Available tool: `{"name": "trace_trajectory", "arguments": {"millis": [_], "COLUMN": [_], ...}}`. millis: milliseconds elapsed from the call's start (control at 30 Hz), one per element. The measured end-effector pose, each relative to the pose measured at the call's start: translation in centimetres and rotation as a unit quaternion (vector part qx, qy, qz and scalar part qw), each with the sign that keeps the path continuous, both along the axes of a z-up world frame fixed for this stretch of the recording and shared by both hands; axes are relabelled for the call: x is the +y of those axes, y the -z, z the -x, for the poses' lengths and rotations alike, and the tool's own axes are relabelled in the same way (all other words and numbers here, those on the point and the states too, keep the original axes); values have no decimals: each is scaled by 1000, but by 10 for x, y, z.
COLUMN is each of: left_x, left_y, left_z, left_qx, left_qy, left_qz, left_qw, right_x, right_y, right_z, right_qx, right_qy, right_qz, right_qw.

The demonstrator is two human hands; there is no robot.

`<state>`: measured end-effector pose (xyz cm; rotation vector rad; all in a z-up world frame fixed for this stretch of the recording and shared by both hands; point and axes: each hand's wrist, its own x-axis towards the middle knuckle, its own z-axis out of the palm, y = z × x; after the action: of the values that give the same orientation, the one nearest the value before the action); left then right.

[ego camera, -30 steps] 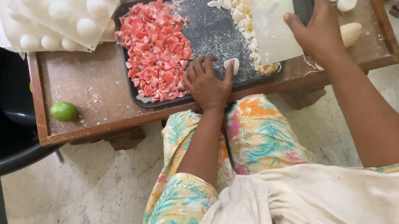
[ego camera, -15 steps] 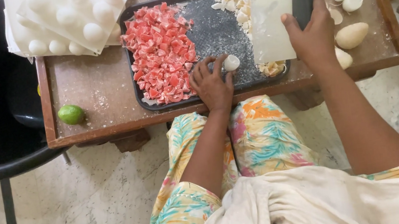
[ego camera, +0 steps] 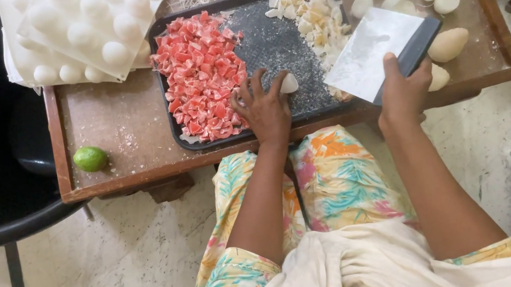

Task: Peeling and chopping vegetables or food items on a tray using a bench scraper tool.

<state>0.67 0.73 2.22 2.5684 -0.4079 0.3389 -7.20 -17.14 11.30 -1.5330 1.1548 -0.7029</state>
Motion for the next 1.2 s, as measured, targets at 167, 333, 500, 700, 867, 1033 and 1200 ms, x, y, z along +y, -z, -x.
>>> {"name": "trace_trajectory", "arguments": {"millis": [167,333,500,700,867,1033,1200], "left_x": [2,3,3,0,2,-1,-3], "left_y": [-4,-10,-13,-1,-13,8,11], "left_z": [-5,-4,0,3,-4,-27,-35], "left_qx": [-4,7,-22,13,41,166,217], "left_qy": [3,16,32,21,57,139,173], "left_qz": [45,98,45,83,278,618,679], "left_qw": [999,995,998,996,958,756,680], "right_x": [-13,-7,-11,-5,15,33,53], "right_y": [34,20,17,13,27,47,29], "right_z": [11,10,9,4,4,21,30], "right_qx": [-146,-138,-105,-22,-158,-214,-270], "right_qy": [-62,-75,-107,-129,-96,-66,-111], "right_qz": [-34,-21,34,82,-18,-215,-158], "right_qw": [987,987,988,988,983,950,943]}}
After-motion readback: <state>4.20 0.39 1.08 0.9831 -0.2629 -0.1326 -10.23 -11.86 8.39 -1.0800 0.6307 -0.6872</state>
